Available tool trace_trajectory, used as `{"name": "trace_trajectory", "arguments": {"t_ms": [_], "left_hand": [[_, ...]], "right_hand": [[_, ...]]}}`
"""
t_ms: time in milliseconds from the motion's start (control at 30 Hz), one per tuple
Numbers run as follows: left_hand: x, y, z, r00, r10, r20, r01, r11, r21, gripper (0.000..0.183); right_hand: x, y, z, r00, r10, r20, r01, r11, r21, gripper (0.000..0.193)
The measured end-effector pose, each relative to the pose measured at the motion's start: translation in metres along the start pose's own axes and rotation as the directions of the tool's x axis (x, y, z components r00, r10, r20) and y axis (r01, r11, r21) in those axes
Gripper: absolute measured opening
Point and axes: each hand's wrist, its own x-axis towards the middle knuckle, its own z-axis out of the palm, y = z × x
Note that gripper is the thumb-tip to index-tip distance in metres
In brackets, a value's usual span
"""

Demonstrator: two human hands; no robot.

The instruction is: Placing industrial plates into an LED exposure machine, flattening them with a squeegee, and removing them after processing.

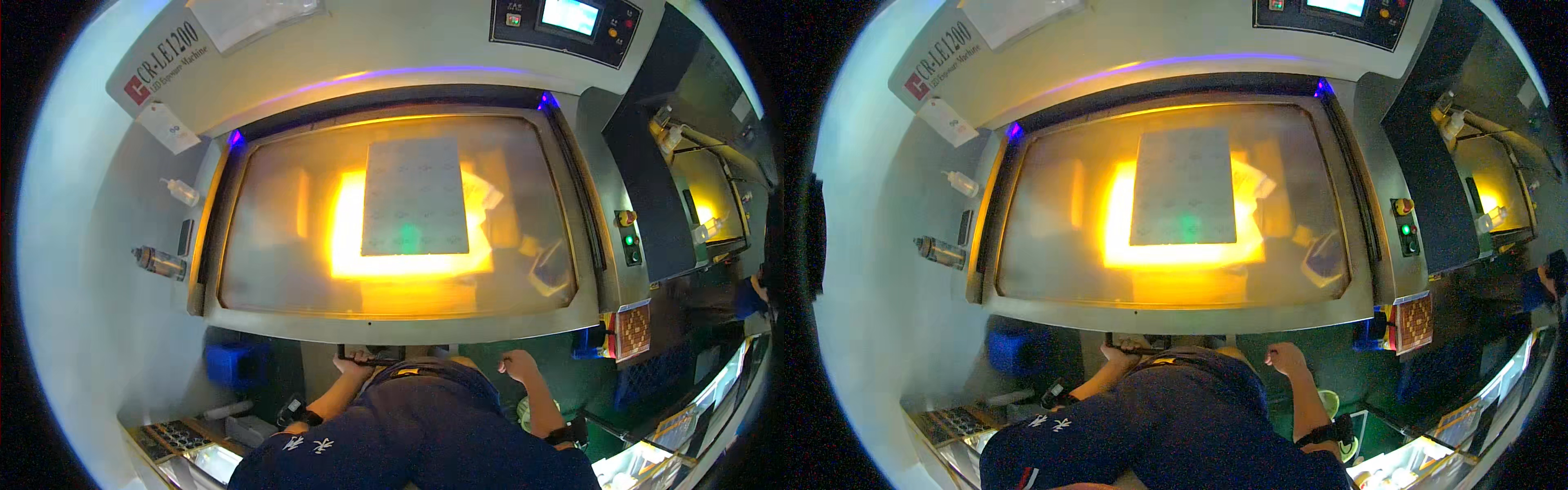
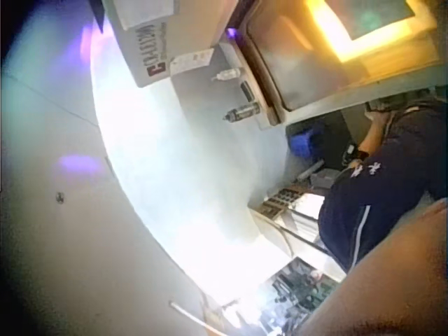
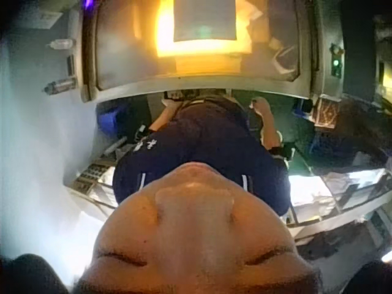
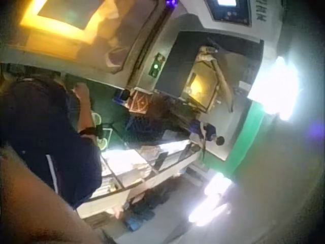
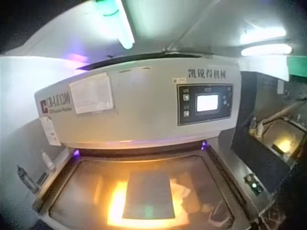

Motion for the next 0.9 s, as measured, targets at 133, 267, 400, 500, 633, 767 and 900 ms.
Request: {"name": "trace_trajectory", "arguments": {"t_ms": [133, 267, 400, 500, 633, 767, 900], "left_hand": [[-0.013, -0.002, 0.003, 0.999, 0.038, -0.038, -0.037, 0.999, 0.024, 0.062], [0.005, 0.008, 0.011, 0.991, -0.035, 0.132, 0.020, 0.993, 0.115, 0.060], [-0.006, 0.018, -0.004, 0.991, -0.004, 0.132, -0.025, 0.976, 0.217, 0.055], [-0.008, 0.020, -0.011, 0.951, 0.103, 0.292, -0.161, 0.970, 0.183, 0.056], [-0.017, 0.041, -0.045, 0.870, 0.390, 0.303, -0.437, 0.323, 0.840, 0.050], [0.014, 0.052, -0.174, 0.690, 0.393, 0.607, -0.544, -0.271, 0.794, 0.044], [-0.030, 0.045, -0.176, 0.909, 0.139, 0.393, -0.330, -0.335, 0.883, 0.046]], "right_hand": [[0.015, 0.025, 0.026, 0.974, 0.205, 0.098, -0.224, 0.940, 0.258, 0.022], [0.064, 0.110, 0.096, 0.961, 0.077, 0.266, -0.152, 0.950, 0.272, 0.022], [0.087, 0.035, 0.084, 0.990, -0.026, 0.139, 0.044, 0.991, -0.129, 0.033], [0.116, 0.019, 0.075, 0.994, -0.050, 0.099, 0.051, 0.999, -0.004, 0.037], [0.138, 0.041, 0.091, 0.991, -0.018, 0.135, 0.018, 1.000, 0.001, 0.036], [0.146, 0.036, 0.099, 0.984, -0.029, 0.175, 0.030, 1.000, -0.002, 0.035], [0.168, 0.036, 0.112, 0.998, 0.006, 0.063, -0.009, 0.999, 0.042, 0.034]]}}
